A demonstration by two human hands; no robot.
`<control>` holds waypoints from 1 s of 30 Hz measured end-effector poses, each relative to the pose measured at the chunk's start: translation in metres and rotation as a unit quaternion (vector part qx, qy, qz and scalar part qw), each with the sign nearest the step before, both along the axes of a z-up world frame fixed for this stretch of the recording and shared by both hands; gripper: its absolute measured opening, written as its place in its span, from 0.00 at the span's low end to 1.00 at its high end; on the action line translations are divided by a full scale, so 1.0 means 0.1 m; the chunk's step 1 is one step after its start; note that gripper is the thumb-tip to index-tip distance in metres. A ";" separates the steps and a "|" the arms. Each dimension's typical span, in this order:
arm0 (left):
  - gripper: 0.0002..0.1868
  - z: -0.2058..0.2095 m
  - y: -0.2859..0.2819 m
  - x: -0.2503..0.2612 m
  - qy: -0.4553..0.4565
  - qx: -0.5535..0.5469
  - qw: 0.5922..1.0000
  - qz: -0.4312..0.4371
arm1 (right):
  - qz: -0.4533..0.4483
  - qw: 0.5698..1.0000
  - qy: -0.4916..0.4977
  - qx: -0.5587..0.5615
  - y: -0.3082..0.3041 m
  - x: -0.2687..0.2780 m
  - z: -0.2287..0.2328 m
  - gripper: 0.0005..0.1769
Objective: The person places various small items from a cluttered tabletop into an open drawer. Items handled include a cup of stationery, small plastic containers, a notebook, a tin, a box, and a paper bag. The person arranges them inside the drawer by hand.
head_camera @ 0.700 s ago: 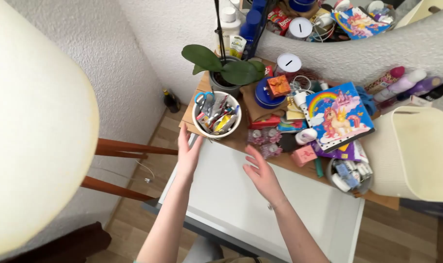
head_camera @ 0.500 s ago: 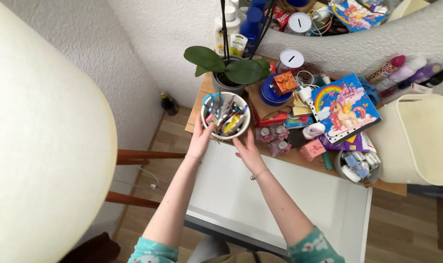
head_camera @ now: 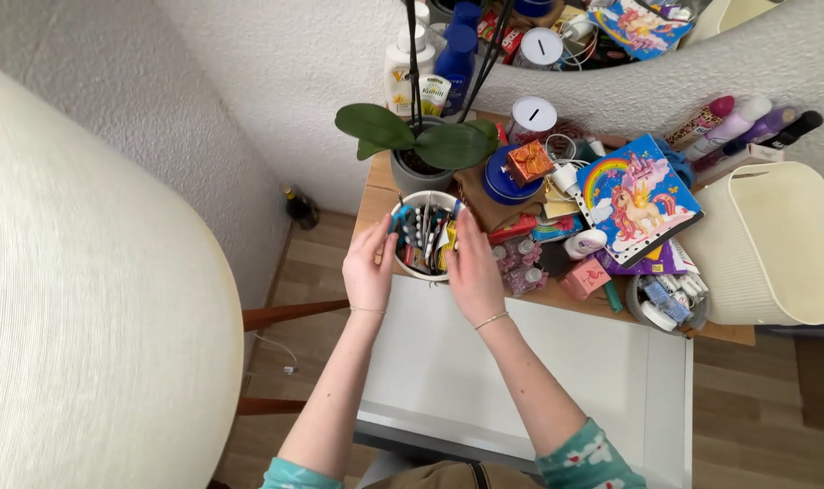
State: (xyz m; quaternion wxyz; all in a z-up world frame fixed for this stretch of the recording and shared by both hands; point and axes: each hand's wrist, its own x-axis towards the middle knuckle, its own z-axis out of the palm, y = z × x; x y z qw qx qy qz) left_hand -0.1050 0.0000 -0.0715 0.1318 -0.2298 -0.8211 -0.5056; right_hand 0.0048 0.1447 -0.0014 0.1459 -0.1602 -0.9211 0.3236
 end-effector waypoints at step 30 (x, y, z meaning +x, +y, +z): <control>0.29 0.34 -0.01 -0.09 -0.195 0.155 0.967 -0.054 | -0.060 0.981 0.132 -0.130 0.28 0.17 0.05 0.27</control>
